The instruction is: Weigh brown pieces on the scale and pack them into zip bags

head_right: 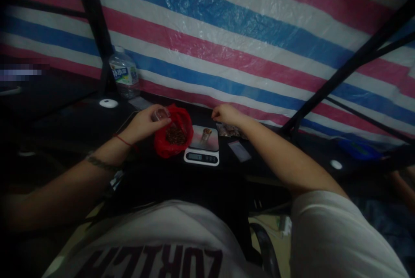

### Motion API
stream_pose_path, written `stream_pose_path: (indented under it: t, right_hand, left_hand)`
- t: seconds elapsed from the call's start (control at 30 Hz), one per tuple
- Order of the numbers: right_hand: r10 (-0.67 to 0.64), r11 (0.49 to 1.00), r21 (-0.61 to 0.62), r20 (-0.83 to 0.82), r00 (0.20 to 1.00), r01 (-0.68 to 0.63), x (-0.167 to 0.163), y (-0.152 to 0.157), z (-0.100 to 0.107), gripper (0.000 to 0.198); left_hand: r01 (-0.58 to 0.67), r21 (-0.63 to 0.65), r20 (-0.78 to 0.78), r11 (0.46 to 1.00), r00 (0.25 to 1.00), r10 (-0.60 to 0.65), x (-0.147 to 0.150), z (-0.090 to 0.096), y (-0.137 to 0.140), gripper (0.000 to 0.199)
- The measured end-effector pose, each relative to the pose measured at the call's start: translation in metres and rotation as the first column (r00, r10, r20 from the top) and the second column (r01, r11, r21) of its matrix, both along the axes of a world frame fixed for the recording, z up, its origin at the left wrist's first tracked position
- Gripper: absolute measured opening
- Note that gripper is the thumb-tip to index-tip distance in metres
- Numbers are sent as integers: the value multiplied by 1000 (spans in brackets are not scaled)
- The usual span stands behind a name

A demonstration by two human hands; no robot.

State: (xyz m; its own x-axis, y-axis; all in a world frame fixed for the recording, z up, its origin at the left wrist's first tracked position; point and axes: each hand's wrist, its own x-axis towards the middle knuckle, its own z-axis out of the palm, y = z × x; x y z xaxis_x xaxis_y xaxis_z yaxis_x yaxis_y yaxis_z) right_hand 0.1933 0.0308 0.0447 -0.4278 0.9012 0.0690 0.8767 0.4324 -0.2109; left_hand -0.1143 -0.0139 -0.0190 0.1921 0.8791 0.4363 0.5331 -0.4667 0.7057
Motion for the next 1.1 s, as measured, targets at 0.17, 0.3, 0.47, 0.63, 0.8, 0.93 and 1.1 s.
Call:
stream_pose_path:
  t: [0.17, 0.3, 0.47, 0.63, 0.8, 0.93, 1.1]
  right_hand:
    - [0, 997, 71, -192, 981, 14, 0, -27, 5, 11]
    - [-1, 997, 69, -308, 951, 23, -4, -33, -19, 15]
    - [-35, 994, 81, -370, 929, 70, -11, -38, -50, 16]
    - [77, 970, 244, -281, 957, -6, -11, -40, -61, 7]
    - [127, 956, 287, -204, 971, -65, -10, -42, -66, 9]
    - [155, 946, 304, -118, 981, -113, -10, -47, -66, 13]
    - [150, 930, 357, -162, 975, -84, -8, -49, -67, 16]
  left_hand:
    - [9, 14, -11, 1000, 1000, -9, 2, 2, -2, 45]
    - [-7, 14, -31, 1000, 999, 8, 4, 5, -6, 47]
    - [-11, 14, -41, 1000, 999, 12, 5, 5, -7, 49]
    - [-19, 11, -43, 1000, 999, 19, 5, 4, -5, 47]
    - [-11, 13, -39, 1000, 999, 11, 6, 4, -5, 48]
    - [-15, 15, -25, 1000, 1000, 15, 5, 3, -4, 48]
    - [-24, 7, -25, 1000, 999, 24, 4, 4, -5, 47]
